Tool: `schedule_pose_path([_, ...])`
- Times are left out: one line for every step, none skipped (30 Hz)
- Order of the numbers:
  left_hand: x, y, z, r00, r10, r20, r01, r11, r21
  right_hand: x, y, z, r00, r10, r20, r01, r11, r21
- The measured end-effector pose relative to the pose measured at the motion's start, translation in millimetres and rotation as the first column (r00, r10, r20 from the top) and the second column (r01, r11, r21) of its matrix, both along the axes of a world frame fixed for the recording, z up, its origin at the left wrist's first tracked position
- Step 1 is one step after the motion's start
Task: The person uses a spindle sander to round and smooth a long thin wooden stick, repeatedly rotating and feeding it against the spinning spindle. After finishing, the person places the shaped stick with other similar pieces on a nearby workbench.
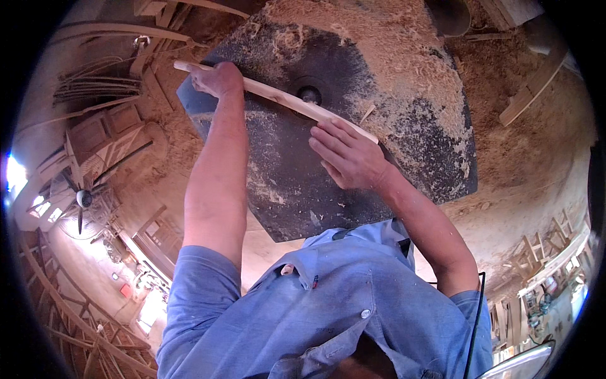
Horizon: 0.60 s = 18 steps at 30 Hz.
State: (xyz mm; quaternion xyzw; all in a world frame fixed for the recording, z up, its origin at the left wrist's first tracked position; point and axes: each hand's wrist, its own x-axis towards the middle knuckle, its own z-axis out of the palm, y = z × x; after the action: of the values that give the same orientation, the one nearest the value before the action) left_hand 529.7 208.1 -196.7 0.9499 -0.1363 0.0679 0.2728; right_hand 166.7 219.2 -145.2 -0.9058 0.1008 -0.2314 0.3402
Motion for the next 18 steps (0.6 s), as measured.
schedule_pose_path([1.3, -0.5, 0.9, 0.999, -0.015, -0.033, 0.013, 0.999, -0.045, 1.5, -0.5, -0.4, 1.000, -0.002, 0.000, 0.002, 1.000, -0.008])
schedule_pose_path([3.3, 0.4, 0.6, 0.998, -0.029, -0.064, 0.023, 0.996, -0.089, 3.6, -1.1, -1.2, 1.000, -0.001, 0.001, 0.001, 1.000, -0.015])
schedule_pose_path([5.4, 0.9, 0.2, 0.998, -0.025, -0.062, 0.019, 0.996, -0.085, 5.5, -1.5, -1.9, 1.000, -0.001, 0.002, 0.001, 1.000, -0.023])
schedule_pose_path([7.6, 0.8, -0.2, 0.998, -0.021, -0.060, 0.016, 0.997, -0.081, 7.2, -1.5, -2.3, 1.000, 0.002, 0.006, -0.001, 1.000, -0.021])
schedule_pose_path([9.9, 0.9, -0.6, 0.998, -0.018, -0.058, 0.013, 0.997, -0.077, 8.9, -1.4, -2.5, 1.000, 0.004, 0.011, -0.004, 1.000, -0.020])
schedule_pose_path([11.9, 1.2, -1.0, 0.999, 0.007, -0.049, -0.009, 0.999, -0.041, 10.5, -1.4, -2.7, 1.000, 0.006, 0.015, -0.006, 1.000, -0.019])
schedule_pose_path([14.1, 1.4, -1.5, 0.999, 0.032, -0.038, -0.032, 0.999, -0.005, 12.3, -1.8, -2.7, 1.000, 0.008, 0.010, -0.008, 1.000, -0.019])
schedule_pose_path([16.2, 1.8, -1.9, 0.998, 0.056, -0.026, -0.055, 0.998, 0.031, 13.9, -2.4, -2.0, 1.000, 0.011, 0.006, -0.011, 1.000, -0.019])
schedule_pose_path([18.8, 2.3, -2.1, 0.998, 0.059, -0.028, -0.057, 0.998, 0.041, 15.4, -2.8, -1.4, 1.000, 0.013, 0.001, -0.013, 1.000, -0.019])
schedule_pose_path([21.4, 2.7, -2.2, 0.998, 0.061, -0.031, -0.060, 0.997, 0.051, 16.9, -2.9, -1.0, 1.000, 0.017, 0.003, -0.017, 1.000, -0.015])
schedule_pose_path([20.6, 1.1, -0.2, 0.997, 0.062, -0.034, -0.060, 0.996, 0.062, 18.2, -3.0, -1.1, 1.000, 0.019, 0.004, -0.019, 1.000, -0.011])
schedule_pose_path([19.8, 0.1, 2.0, 0.997, 0.040, -0.063, -0.039, 0.999, 0.018, 19.6, -3.2, -1.3, 1.000, 0.021, 0.005, -0.021, 1.000, -0.008])
schedule_pose_path([19.5, -0.3, 4.7, 0.996, 0.016, -0.090, -0.019, 0.999, -0.027, 21.1, -3.5, -2.0, 1.000, 0.020, 0.007, -0.020, 1.000, -0.007])
schedule_pose_path([18.7, -0.1, 7.5, 0.993, -0.007, -0.116, -0.002, 0.997, -0.072, 22.9, -3.6, -2.7, 1.000, 0.021, 0.011, -0.021, 1.000, -0.006])
schedule_pose_path([21.1, 0.8, 6.6, 0.994, -0.005, -0.106, -0.001, 0.998, -0.056, 24.6, -3.7, -3.1, 1.000, 0.021, 0.014, -0.021, 1.000, -0.005])
schedule_pose_path([25.5, 2.0, 5.8, 0.995, -0.004, -0.097, 0.000, 0.999, -0.040, 26.2, -3.7, -3.3, 1.000, 0.025, 0.016, -0.025, 1.000, -0.001])
schedule_pose_path([29.4, 3.1, 4.6, 0.996, -0.002, -0.088, 0.000, 1.000, -0.024, 28.1, -3.7, -3.5, 0.999, 0.030, 0.017, -0.030, 1.000, 0.004])
schedule_pose_path([32.3, 3.4, 2.4, 0.996, 0.031, -0.087, -0.033, 0.999, -0.023, 30.0, -3.9, -3.7, 0.999, 0.035, 0.019, -0.036, 0.999, 0.008])
